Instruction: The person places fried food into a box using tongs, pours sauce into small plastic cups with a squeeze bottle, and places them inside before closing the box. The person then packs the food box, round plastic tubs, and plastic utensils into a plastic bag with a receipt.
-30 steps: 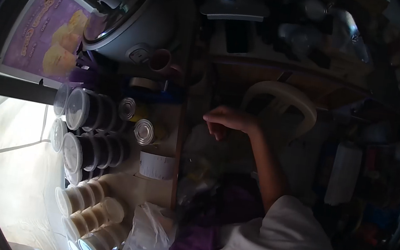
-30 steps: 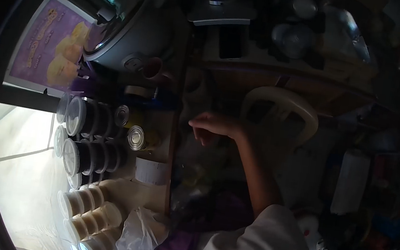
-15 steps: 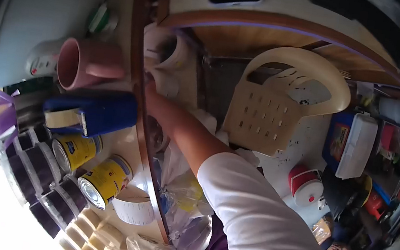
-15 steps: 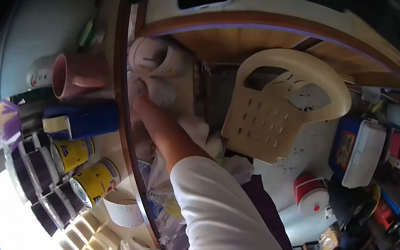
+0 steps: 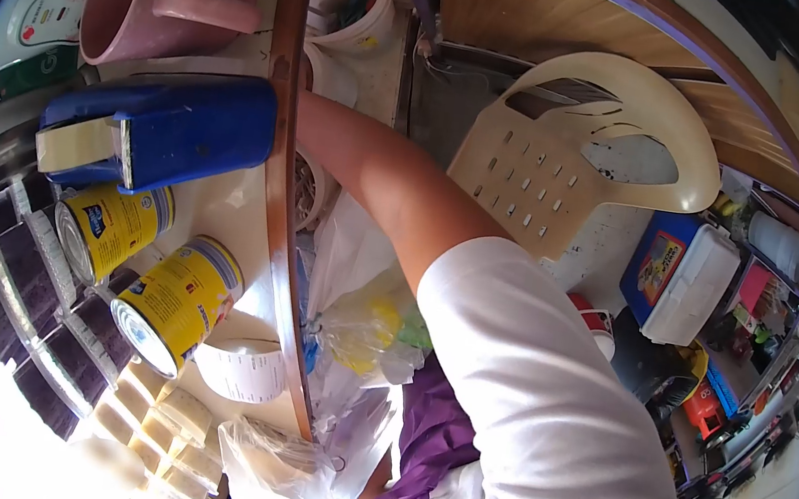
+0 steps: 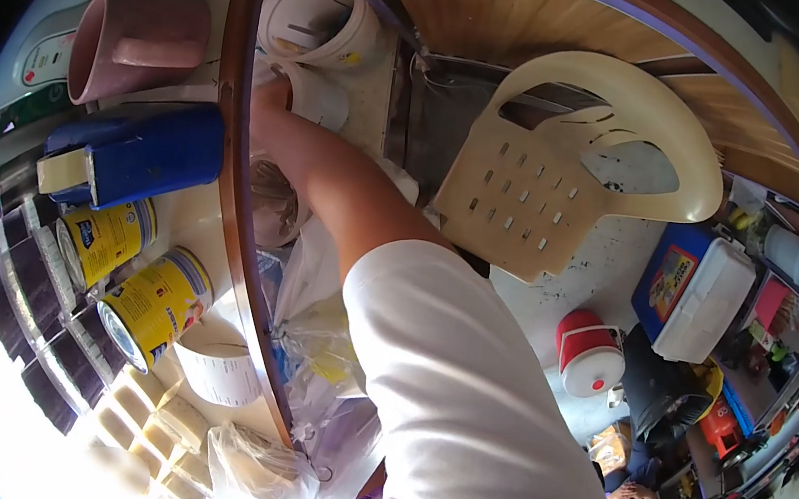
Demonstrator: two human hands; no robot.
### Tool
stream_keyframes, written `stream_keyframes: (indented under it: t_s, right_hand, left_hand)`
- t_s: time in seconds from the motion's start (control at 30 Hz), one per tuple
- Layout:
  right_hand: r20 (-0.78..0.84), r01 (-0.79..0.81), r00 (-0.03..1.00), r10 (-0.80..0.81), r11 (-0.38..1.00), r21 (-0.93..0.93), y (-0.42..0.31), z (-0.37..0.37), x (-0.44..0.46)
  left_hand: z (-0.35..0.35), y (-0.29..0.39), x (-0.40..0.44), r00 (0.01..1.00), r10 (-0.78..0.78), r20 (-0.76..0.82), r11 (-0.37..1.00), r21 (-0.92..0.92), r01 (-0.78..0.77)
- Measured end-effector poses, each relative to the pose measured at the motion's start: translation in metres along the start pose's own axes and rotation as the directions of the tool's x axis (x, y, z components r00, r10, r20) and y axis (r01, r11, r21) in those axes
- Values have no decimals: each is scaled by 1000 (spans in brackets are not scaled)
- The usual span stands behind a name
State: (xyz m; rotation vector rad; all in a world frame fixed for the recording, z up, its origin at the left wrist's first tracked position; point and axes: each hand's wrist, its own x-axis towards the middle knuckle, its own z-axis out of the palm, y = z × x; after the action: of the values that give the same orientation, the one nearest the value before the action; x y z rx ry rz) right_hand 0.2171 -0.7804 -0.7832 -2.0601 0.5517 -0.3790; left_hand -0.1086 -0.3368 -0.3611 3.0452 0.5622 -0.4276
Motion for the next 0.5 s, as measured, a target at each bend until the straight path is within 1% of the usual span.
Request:
stream_keyframes:
  t_s: [0.17,0.27,0.33,0.37,0.4,0.43,0.47,0.5]
  right_hand:
    - [15,34,999,-33,996,-77,0,-43,-18]
    - [13,91,996,-91,985,-145,3,-84,-32]
    - [18,153,988,-153,966,-208,7,-117,-45]
    - [22,186,982,-186,953,-240,8,-134,-51]
    - [24,219,975,-220,936,-276,11,-152,-55]
    - [20,244,968,-250,918,-314,16,-172,-61]
    - [3,261,961,-277,901,-346,24,-193,-67]
    - [-19,269,955,-295,896,-354,13,-219,-78]
  left_hand:
    - [-7,-26,-7,999,37,14,999,-10,-37]
    - [-16,-72,-4,995,98,1,994,-50,-98]
    - [-24,-66,-20,990,134,-41,990,-49,-136]
    - [-23,-11,-37,984,147,-104,989,24,-146]
    - [-25,10,-43,993,94,-74,995,-12,-95]
    - [-20,-1,-41,977,176,-120,984,-6,-178]
    - [-17,3,-44,988,94,-125,992,-69,-103]
    - [-14,3,-46,977,142,-159,977,-135,-164]
